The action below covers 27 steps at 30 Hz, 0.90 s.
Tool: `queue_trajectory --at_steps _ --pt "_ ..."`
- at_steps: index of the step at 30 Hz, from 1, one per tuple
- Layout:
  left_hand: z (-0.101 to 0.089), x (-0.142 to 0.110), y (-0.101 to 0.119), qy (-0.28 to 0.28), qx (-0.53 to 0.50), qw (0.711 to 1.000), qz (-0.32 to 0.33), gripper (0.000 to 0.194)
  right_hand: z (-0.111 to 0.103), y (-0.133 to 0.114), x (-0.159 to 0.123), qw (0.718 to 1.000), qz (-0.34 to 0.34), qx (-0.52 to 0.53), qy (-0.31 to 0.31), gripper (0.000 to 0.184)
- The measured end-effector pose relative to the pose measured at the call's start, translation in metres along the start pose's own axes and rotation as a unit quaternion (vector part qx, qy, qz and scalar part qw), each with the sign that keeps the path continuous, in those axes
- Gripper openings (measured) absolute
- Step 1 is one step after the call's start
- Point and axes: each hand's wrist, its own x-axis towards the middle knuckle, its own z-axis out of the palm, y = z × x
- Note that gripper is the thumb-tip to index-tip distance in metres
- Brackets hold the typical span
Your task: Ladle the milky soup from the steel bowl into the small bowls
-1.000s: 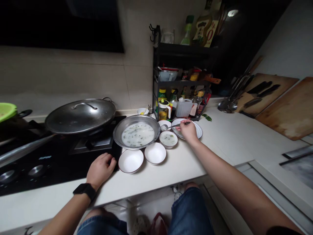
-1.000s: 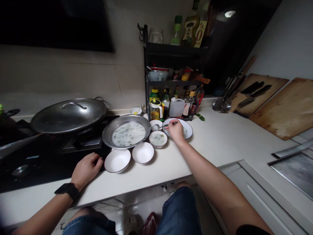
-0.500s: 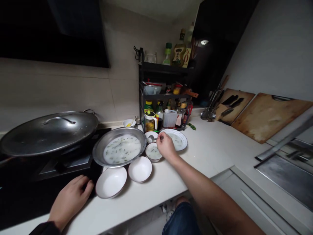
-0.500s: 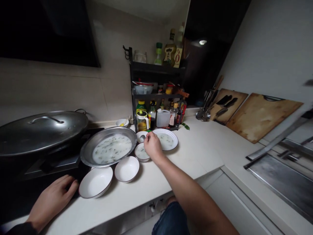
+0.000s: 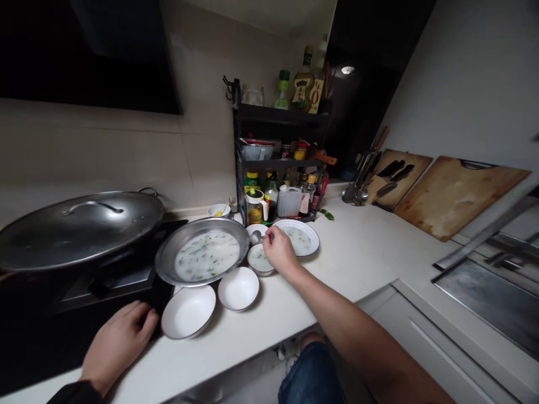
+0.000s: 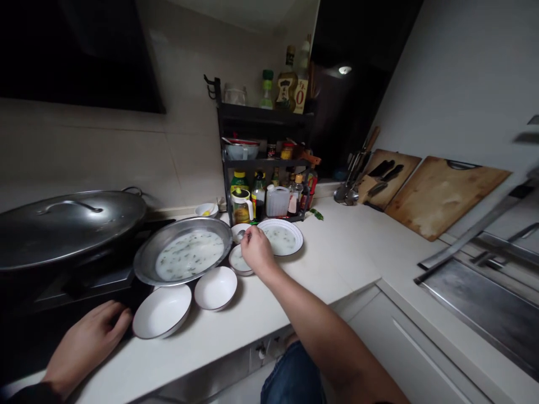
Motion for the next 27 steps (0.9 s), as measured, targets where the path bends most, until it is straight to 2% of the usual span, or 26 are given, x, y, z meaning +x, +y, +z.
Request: queue_trajectory --at_steps 6,11,15,20,27 --pt "0.001 -0.001 0.005 0.040 0.000 0.999 0.033 0.039 -0.005 0.017 0.008 0.986 0.115 0.119 0.029 0.006" --pt "0.006 -0.001 0.004 0.054 0.010 0.997 0.050 0.035 -0.006 0.029 0.016 0.941 0.236 0.233 0.062 0.016" --pt "0.007 -0.002 0.003 0.054 0.016 0.997 0.050 0.033 -0.014 0.027 0.023 0.904 0.298 0.294 0.089 0.026" --pt "0.007 -0.002 0.005 0.055 0.013 0.997 0.049 0.031 -0.029 0.017 0.027 0.886 0.316 0.321 0.108 0.026" --pt "0.006 -0.002 0.008 0.055 0.012 0.997 0.044 0.030 -0.055 -0.007 0.036 0.897 0.286 0.318 0.109 0.022"
